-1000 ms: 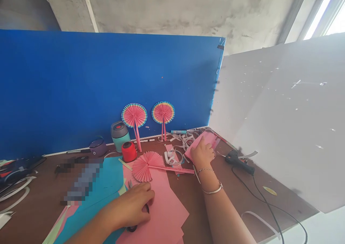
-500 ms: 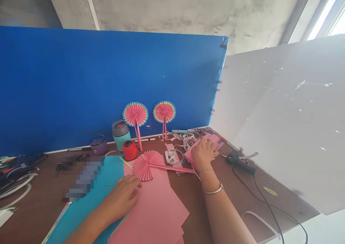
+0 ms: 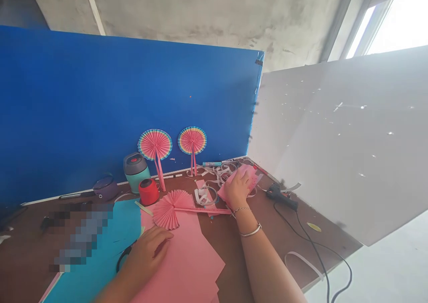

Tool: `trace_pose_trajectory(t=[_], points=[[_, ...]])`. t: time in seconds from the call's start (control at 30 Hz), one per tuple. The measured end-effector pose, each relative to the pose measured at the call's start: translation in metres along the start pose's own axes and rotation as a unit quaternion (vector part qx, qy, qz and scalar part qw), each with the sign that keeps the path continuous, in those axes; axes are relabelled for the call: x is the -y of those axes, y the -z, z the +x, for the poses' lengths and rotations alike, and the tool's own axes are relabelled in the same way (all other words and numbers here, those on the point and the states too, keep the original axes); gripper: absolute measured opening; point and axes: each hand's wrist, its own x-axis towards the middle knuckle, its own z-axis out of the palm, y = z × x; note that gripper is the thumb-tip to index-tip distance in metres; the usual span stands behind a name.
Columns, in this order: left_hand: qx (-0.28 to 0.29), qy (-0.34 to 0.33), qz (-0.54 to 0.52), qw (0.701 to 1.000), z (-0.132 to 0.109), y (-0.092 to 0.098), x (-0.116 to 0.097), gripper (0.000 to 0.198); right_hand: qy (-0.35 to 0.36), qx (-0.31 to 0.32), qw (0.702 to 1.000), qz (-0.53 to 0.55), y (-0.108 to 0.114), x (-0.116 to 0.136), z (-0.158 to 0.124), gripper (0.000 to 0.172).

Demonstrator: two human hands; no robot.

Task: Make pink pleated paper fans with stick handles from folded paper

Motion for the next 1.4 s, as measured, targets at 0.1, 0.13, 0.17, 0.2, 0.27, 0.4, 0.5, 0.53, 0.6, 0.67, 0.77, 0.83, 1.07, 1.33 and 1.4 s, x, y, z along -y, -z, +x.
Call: trace_pose_trajectory(t=[0.1,0.13,0.17,0.2,0.27,0.4,0.5,0.53,0.6,0.67,0.77,0.83,1.07,1.33,1.4], points=[[-0.009,-0.003,-0.005,1.000,0.001,0.000,0.000,0.022,0.080,-0.049,0.995,0.043,-0.004,0.001,0.002,0.063],[-0.014,-0.003,-0.010,1.000,0.001,0.000,0.000,0.022,0.114,-0.068,0.989,0.064,-0.003,0.003,0.001,0.063],[-0.020,-0.001,-0.019,1.000,0.001,0.000,0.001,0.022,0.151,-0.085,0.981,0.089,-0.001,0.007,0.000,0.061],[-0.029,0.002,-0.030,0.999,0.001,0.000,0.002,0.022,0.191,-0.099,0.970,0.114,0.002,0.013,-0.003,0.060],[-0.053,0.016,-0.064,0.996,0.001,-0.001,0.005,0.023,0.280,-0.115,0.939,0.164,0.008,0.027,-0.015,0.059],[-0.145,0.088,-0.154,0.973,0.001,-0.003,0.015,0.028,0.472,-0.079,0.852,0.211,0.018,0.060,-0.058,0.054],[-0.303,0.128,-0.149,0.933,0.002,0.001,0.022,0.054,0.605,0.014,0.772,0.194,0.018,0.078,-0.096,0.041],[-0.354,0.127,-0.121,0.919,0.003,0.003,0.025,0.064,0.632,0.033,0.750,0.192,0.017,0.082,-0.107,0.035],[-0.401,0.098,-0.042,0.910,0.003,0.010,0.029,0.074,0.677,0.073,0.710,0.178,0.014,0.086,-0.124,0.027],[-0.360,0.041,0.037,0.931,0.002,0.019,0.033,0.067,0.703,0.107,0.685,0.162,0.012,0.088,-0.132,0.023],[-0.214,-0.042,0.083,0.972,0.000,0.029,0.032,0.054,0.690,0.163,0.687,0.164,0.013,0.087,-0.135,0.022],[-0.125,-0.057,0.070,0.988,-0.001,0.034,0.027,0.042,0.645,0.207,0.713,0.177,0.018,0.088,-0.132,0.028],[-0.033,-0.004,0.053,0.998,0.000,0.043,0.011,0.011,0.470,0.350,0.799,0.135,0.047,0.091,-0.110,0.029],[0.065,0.009,0.056,0.996,-0.002,0.045,0.011,0.018,0.449,0.448,0.772,-0.045,0.050,0.074,-0.096,0.011],[0.100,0.003,0.046,0.994,-0.004,0.045,0.009,0.016,0.495,0.393,0.773,-0.057,0.047,0.068,-0.101,0.013]])
